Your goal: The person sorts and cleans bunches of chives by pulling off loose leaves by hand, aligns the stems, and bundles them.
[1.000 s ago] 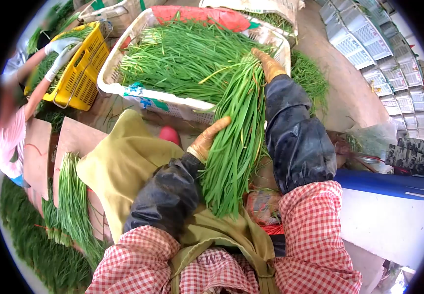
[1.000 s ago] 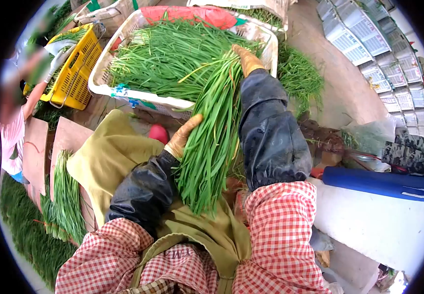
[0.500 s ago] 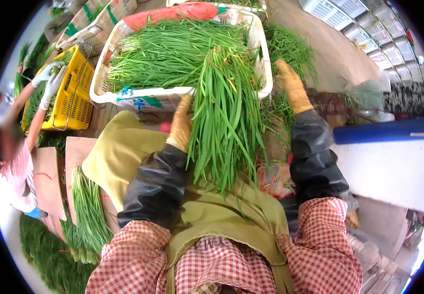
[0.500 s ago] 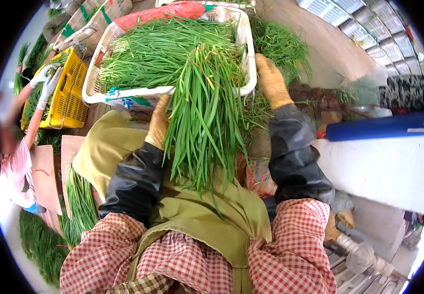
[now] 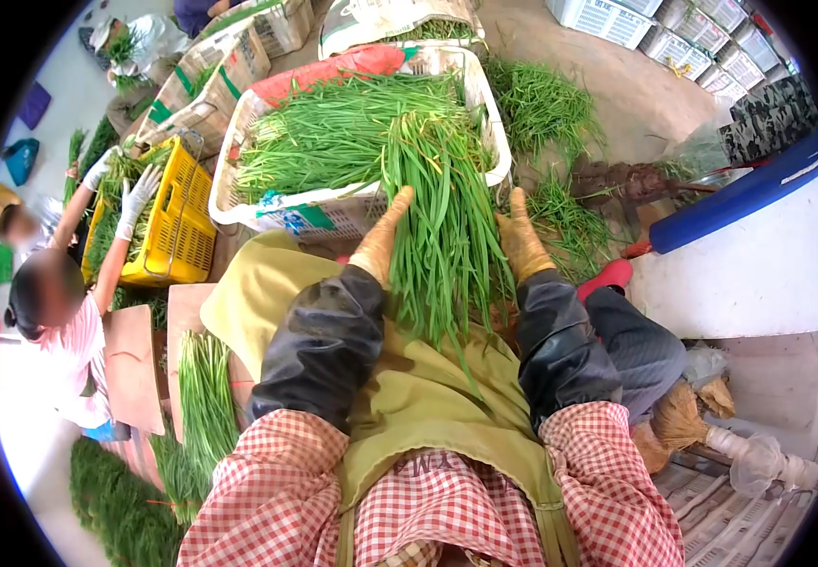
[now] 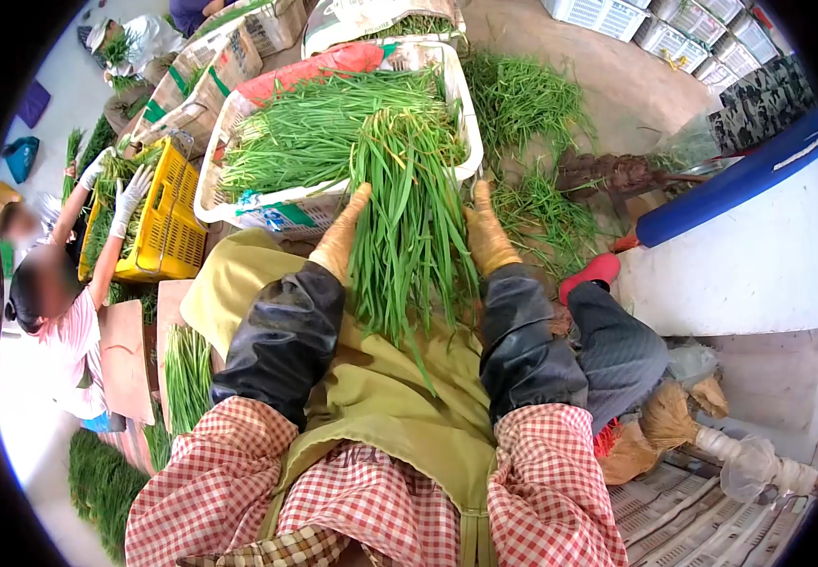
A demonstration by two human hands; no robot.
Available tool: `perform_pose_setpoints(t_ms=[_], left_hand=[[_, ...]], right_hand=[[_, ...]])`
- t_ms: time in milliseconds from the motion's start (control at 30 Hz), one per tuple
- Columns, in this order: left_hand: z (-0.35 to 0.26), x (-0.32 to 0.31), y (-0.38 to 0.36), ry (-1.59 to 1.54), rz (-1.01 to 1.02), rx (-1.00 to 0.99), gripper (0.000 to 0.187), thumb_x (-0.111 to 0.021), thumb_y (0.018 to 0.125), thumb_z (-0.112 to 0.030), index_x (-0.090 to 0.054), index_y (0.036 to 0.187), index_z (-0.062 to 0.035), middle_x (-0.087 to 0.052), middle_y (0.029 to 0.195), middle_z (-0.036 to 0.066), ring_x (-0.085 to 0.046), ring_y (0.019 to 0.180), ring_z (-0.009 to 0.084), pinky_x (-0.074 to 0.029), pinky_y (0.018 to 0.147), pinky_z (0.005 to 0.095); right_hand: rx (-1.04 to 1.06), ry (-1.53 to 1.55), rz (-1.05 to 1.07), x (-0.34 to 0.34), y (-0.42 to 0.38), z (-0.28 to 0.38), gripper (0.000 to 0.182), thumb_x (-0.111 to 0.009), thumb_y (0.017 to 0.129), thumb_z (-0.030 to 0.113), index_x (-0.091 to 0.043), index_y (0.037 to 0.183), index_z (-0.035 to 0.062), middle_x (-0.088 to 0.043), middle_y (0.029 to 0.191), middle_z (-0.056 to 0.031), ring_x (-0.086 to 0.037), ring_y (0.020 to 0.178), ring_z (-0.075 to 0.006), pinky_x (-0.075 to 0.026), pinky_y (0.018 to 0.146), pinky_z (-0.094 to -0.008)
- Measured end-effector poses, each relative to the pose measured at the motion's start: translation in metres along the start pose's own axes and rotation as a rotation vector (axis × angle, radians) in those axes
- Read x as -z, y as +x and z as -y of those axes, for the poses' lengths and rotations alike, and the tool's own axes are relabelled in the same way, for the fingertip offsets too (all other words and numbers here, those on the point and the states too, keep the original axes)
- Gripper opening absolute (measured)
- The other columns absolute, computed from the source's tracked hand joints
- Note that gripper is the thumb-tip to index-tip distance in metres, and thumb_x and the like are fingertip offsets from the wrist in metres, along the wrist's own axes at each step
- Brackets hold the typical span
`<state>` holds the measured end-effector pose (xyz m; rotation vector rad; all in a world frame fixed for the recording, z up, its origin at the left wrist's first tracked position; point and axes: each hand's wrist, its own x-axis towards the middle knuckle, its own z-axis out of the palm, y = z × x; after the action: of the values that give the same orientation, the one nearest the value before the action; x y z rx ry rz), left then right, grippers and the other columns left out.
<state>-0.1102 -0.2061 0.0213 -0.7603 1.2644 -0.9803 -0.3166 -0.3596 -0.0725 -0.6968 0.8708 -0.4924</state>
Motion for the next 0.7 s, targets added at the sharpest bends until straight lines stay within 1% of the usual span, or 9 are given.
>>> perform_pose_setpoints(t_ms=[67, 167, 300, 367, 433, 467, 533, 667, 700], left_hand=[[0.021, 0.011, -0.014, -0.171, -0.066, 0.053, 0.067, -0.03, 0.098, -0.048, -0.018, 0.152, -0.0114, -0.016, 0.158, 0.006, -0.009, 0.146, 0.032, -0.002, 0.118, 0.0553], [-0.073, -0.003, 0.056, 0.53, -0.035, 0.494, 0.065, -0.03, 0.1, -0.047, -0.02, 0.152, -0.0097, -0.018, 0.158, 0.007, -0.014, 0.145, 0.0313, -0.009, 0.119, 0.0491], [-0.02, 0.009, 0.022, 0.281, -0.096, 0.2, 0.069, -0.036, 0.098, -0.054, -0.025, 0.151, -0.01, -0.028, 0.153, 0.008, -0.027, 0.139, 0.0254, -0.02, 0.116, 0.0408], [0.035, 0.022, 0.006, 1.833, -0.079, -0.216, 0.071, -0.037, 0.098, -0.056, -0.023, 0.151, -0.0108, -0.03, 0.152, 0.007, -0.028, 0.138, 0.0232, -0.02, 0.116, 0.039], [0.032, 0.013, 0.005, 2.051, -0.114, -0.155, 0.067, -0.042, 0.096, -0.051, -0.029, 0.148, -0.0102, -0.034, 0.15, 0.008, -0.031, 0.136, 0.0244, -0.022, 0.115, 0.0415], [0.026, 0.011, 0.008, 2.102, -0.129, -0.064, 0.065, -0.045, 0.095, -0.048, -0.031, 0.147, -0.01, -0.036, 0.148, 0.009, -0.033, 0.135, 0.0251, -0.023, 0.114, 0.0427], [0.011, 0.007, 0.016, 2.212, -0.162, 0.12, 0.061, -0.05, 0.094, -0.043, -0.037, 0.144, -0.0094, -0.04, 0.146, 0.009, -0.036, 0.133, 0.0263, -0.026, 0.113, 0.0451], [-0.016, 0.009, 0.041, 2.444, -0.184, 0.383, 0.054, -0.061, 0.091, -0.033, -0.049, 0.138, -0.0084, -0.047, 0.14, 0.011, -0.042, 0.129, 0.0288, -0.03, 0.111, 0.05], [-0.023, 0.009, 0.044, 2.463, -0.141, 0.36, 0.048, -0.069, 0.085, -0.035, -0.062, 0.124, -0.0067, -0.06, 0.125, 0.008, -0.052, 0.119, 0.0228, -0.041, 0.101, 0.0445]], right_hand=[[0.094, 0.004, 0.091, -0.042, -0.026, 0.004, 0.093, -0.051, 0.079, 0.077, -0.044, 0.139, 0.007, -0.052, 0.134, -0.0158, -0.046, 0.126, -0.027, -0.038, 0.106, -0.0416], [0.118, 0.086, 0.152, -0.107, -0.081, 0.02, 0.08, -0.059, 0.081, 0.068, -0.052, 0.133, 0.008, -0.061, 0.123, -0.0099, -0.063, 0.104, -0.0196, -0.056, 0.085, -0.0328], [-0.078, 0.079, 0.266, -0.118, -0.069, 0.006, 0.074, -0.072, 0.08, 0.052, -0.053, 0.131, 0.0028, -0.061, 0.122, -0.009, -0.061, 0.102, -0.0188, -0.052, 0.087, -0.0334], [-0.089, -0.094, 0.213, -0.122, -0.071, 0.007, 0.067, -0.074, 0.081, 0.041, -0.053, 0.132, 0.0032, -0.06, 0.124, -0.01, -0.057, 0.109, -0.0211, -0.046, 0.094, -0.0333], [-0.116, -0.155, 0.193, -0.113, -0.066, -0.003, 0.064, -0.075, 0.082, 0.034, -0.051, 0.133, 0.0021, -0.058, 0.127, -0.0121, -0.057, 0.111, -0.0241, -0.046, 0.096, -0.0329], [0.273, -0.657, 0.254, -0.101, -0.067, -0.012, 0.055, -0.07, 0.086, 0.029, -0.053, 0.13, 0.0005, -0.061, 0.12, -0.0107, -0.058, 0.108, -0.0217, -0.045, 0.096, -0.0326], [0.662, -1.166, 0.312, -0.082, -0.048, -0.029, 0.046, -0.065, 0.09, 0.024, -0.055, 0.127, -0.0012, -0.064, 0.113, -0.0094, -0.058, 0.105, -0.0192, -0.045, 0.096, -0.0322], [0.299, -0.545, 0.439, -0.069, -0.028, -0.045, 0.029, -0.062, 0.086, 0.005, -0.062, 0.115, 0.0059, -0.066, 0.108, -0.0068, -0.063, 0.1, -0.0234, -0.049, 0.093, -0.0322], [0.394, -0.955, 0.329, -0.071, -0.044, -0.035, 0.037, -0.061, 0.08, -0.004, -0.063, 0.115, 0.0078, -0.066, 0.11, -0.0096, -0.063, 0.102, -0.0257, -0.05, 0.091, -0.0334]])
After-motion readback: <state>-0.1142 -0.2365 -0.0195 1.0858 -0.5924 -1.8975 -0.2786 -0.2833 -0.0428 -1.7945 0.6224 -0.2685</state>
